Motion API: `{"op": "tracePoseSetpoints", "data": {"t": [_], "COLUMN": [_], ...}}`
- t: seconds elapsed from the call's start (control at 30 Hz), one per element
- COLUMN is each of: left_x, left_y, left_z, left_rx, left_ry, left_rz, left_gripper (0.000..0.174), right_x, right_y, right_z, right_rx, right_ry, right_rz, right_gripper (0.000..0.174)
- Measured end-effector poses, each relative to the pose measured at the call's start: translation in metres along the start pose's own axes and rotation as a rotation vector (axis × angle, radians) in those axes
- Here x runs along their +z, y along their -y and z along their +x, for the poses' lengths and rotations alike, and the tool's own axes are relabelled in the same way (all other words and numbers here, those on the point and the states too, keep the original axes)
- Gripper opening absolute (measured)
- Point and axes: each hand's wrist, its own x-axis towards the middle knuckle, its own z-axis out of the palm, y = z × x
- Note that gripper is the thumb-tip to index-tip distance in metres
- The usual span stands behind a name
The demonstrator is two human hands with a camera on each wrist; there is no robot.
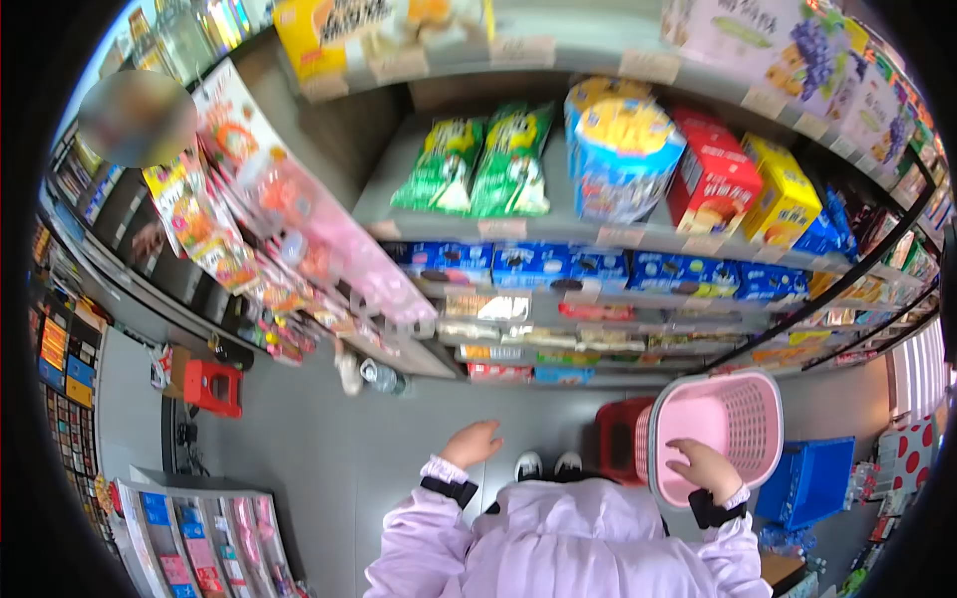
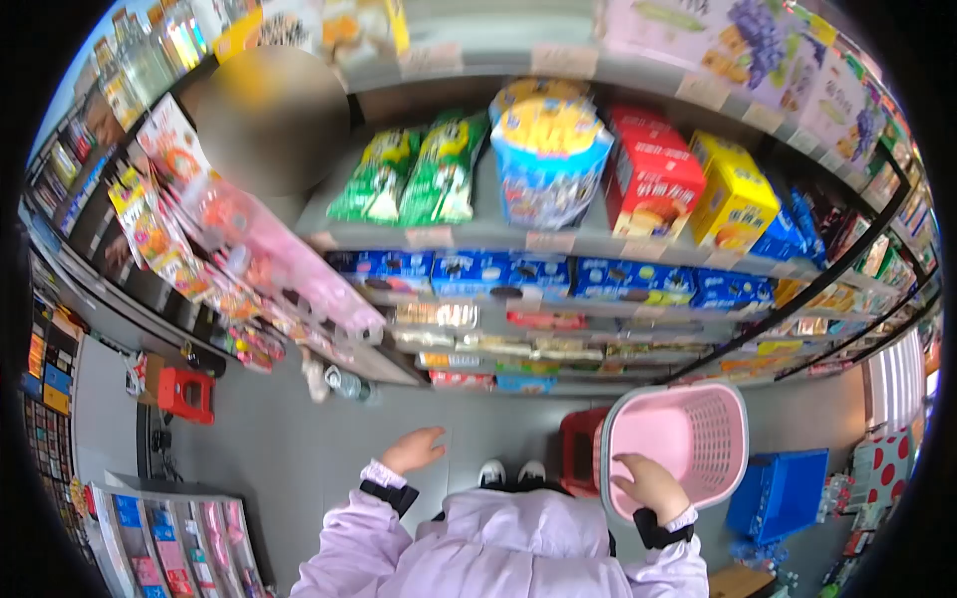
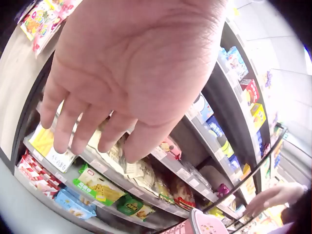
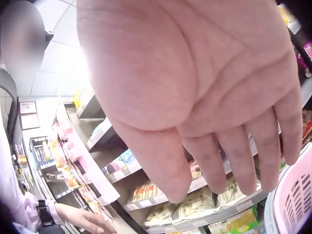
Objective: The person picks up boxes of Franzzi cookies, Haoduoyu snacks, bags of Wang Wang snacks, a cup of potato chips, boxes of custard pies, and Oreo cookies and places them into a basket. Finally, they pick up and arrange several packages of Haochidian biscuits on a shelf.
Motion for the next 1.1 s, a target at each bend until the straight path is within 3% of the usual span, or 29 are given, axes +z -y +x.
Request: {"op": "tracePoseSetpoints", "data": {"t": [0.2, 0.3, 0.47, 0.6, 0.73, 0.8, 0.97, 1.03, 1.1], "left_x": [-0.089, -0.145, -0.232, -0.292, -0.326, -0.338, -0.355, -0.359, -0.361], "left_y": [-0.077, -0.124, -0.162, -0.163, -0.129, -0.119, -0.093, -0.091, -0.091], "left_z": [0.016, 0.016, 0.033, 0.071, 0.121, 0.131, 0.146, 0.147, 0.146], "left_rx": [0.061, 0.059, 0.273, 0.350, 0.254, 0.141, -0.056, -0.070, -0.039], "left_ry": [-0.239, -0.446, -0.817, -1.040, -1.147, -1.079, -0.864, -0.805, -0.759], "left_rz": [0.005, -0.063, -0.087, 0.082, 0.294, 0.283, 0.189, 0.149, 0.111], "left_gripper": [0.039, 0.035, 0.027, 0.032, 0.038, 0.041, 0.054, 0.048, 0.043], "right_x": [-0.022, -0.039, -0.081, -0.100, -0.103, -0.099, -0.114, -0.122, -0.120], "right_y": [-0.012, 0.017, 0.137, 0.226, 0.280, 0.287, 0.293, 0.302, 0.295], "right_z": [0.021, 0.050, 0.100, 0.154, 0.218, 0.250, 0.273, 0.267, 0.277], "right_rx": [-0.034, -0.270, -0.567, -0.784, -0.666, -0.572, -0.310, -0.131, -0.180], "right_ry": [0.033, -0.062, -0.177, -0.520, -0.830, -0.941, -0.724, -0.573, -0.620], "right_rz": [0.078, 0.128, 0.260, 0.094, -0.096, -0.187, 0.039, 0.075, 0.087], "right_gripper": [0.037, 0.034, 0.045, 0.048, 0.052, 0.057, 0.068, 0.069, 0.069]}}
